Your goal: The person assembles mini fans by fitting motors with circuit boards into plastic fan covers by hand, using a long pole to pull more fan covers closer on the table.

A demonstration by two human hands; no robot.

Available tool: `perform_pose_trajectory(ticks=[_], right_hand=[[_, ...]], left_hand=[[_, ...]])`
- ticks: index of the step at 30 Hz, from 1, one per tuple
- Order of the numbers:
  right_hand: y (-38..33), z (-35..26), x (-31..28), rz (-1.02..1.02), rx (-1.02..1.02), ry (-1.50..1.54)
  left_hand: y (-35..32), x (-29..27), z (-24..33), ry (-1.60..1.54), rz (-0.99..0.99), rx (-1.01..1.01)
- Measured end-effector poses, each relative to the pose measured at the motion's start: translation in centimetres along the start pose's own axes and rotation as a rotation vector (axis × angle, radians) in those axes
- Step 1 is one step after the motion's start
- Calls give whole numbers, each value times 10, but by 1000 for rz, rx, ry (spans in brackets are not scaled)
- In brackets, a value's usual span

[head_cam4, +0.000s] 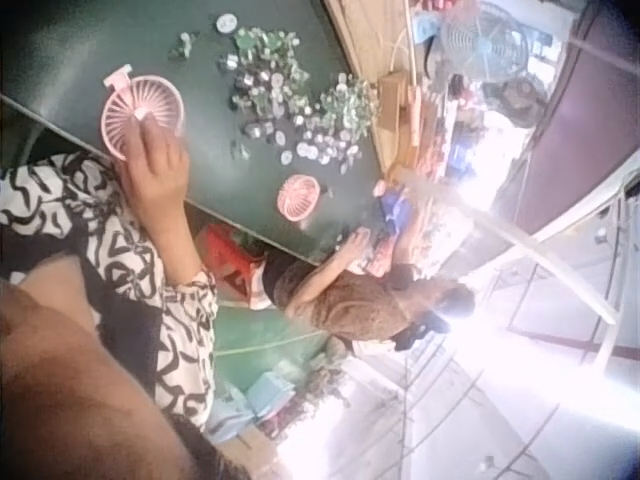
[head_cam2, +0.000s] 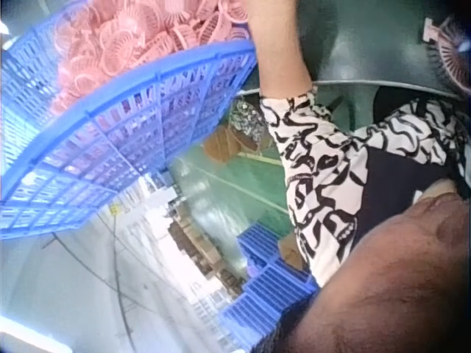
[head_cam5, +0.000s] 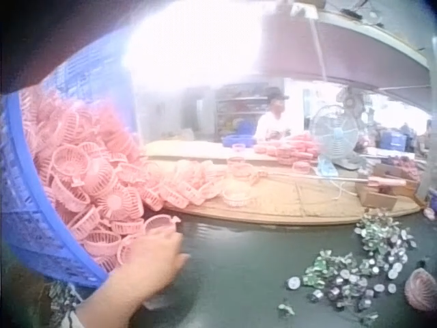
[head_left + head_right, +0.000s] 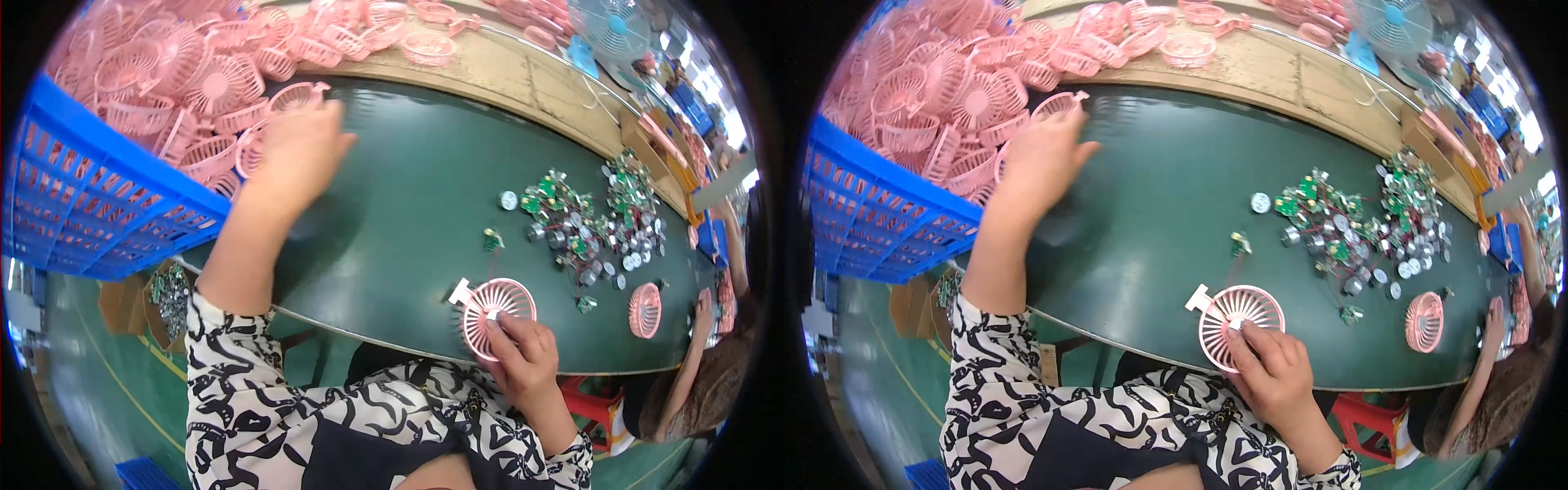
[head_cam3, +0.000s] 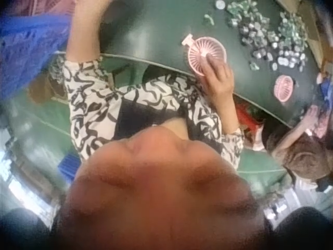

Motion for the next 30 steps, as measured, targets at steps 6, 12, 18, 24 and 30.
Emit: perform_pose_trajectory(ticks=[6, 12, 18, 24, 30], right_hand=[[3, 1, -1, 66, -29, 126], [-22, 21, -33, 351, 22, -26], [-68, 64, -118, 630, 443, -506], [-83, 99, -135, 545, 586, -877], [-30, 89, -95, 406, 462, -405]], left_hand=[[2, 41, -34, 4, 251, 165], [-17, 9, 43, -261, 256, 476], [-60, -24, 98, -418, 611, 941], [-62, -21, 104, -388, 706, 994], [-55, -27, 86, -377, 782, 848]])
Point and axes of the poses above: each hand's wrist, its own y-axis towards the middle knuckle, its own x-axis out of the palm, z = x × y, the point moved 4 cm from there along y, towards the middle knuckle, and after that the axes turned 10 degrees about y, right-handed, at the moved point
